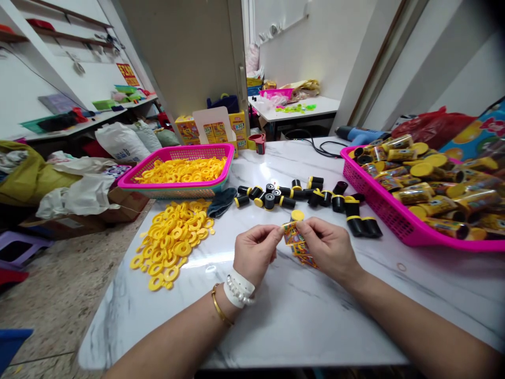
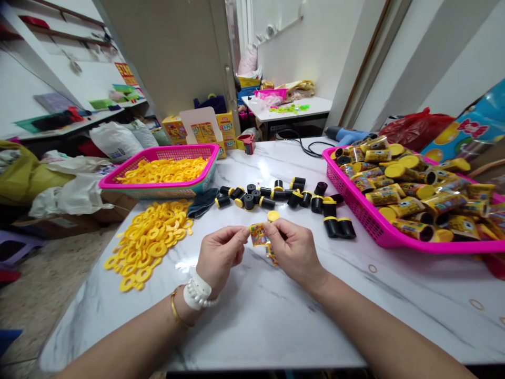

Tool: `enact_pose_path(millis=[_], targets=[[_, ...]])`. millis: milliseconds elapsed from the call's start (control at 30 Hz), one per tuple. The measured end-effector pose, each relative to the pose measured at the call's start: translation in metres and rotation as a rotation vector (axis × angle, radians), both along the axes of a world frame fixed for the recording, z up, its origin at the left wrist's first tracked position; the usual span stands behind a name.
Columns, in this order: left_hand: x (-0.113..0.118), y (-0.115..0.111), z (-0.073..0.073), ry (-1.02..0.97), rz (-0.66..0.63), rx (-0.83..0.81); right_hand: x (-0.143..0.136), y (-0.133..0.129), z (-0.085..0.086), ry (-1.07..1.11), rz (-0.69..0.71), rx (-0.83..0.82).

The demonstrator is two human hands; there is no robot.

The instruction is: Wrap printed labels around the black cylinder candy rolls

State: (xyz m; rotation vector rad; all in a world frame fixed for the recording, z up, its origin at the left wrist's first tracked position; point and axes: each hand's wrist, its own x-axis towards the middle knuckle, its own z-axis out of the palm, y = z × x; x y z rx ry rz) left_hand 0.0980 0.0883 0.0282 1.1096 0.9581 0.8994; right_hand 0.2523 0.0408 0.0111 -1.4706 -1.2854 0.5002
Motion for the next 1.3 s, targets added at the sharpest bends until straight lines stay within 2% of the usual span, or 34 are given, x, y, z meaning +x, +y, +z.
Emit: enact_pose_path(millis=[200, 333, 433, 633, 800, 900, 1000, 1133, 1300], targets=[[-0.001, 0.003, -0.003, 0.031, -0.028, -0.049, -0.007, -0.001, -0.001, -0.175, 0.032, 0.119], [-0.003, 0.006, -0.004, 0.090, 0.069, 0.048, -0.004, 0.000, -0.002, -0.178, -0.035, 0.146], [-0.003, 0.007, -0.003, 0.103, 0.076, 0.087, -0.002, 0.001, -0.002, -0.171, -0.057, 0.162], [-0.001, 0.006, -0.003, 0.093, 0.067, 0.034, -0.002, 0.002, -0.002, -0.258, -0.068, 0.214], [-0.001, 0.010, -0.005, 0.020, 0.042, -0.080, -0.006, 0.002, -0.001, -0.293, 0.015, 0.207], [-0.003, 0.015, -0.004, -0.008, 0.061, -0.089, -0.007, 0.002, 0.000, -0.279, 0.031, 0.199], [-0.004, 0.017, -0.001, 0.032, 0.086, -0.029, -0.005, 0.003, 0.000, -0.221, 0.016, 0.168], [-0.004, 0.014, 0.002, 0.089, 0.054, 0.048, -0.005, 0.004, -0.003, -0.090, 0.028, 0.088], [-0.001, 0.008, 0.002, 0.023, 0.075, 0.011, -0.006, 0.004, -0.004, -0.062, -0.031, 0.111]])
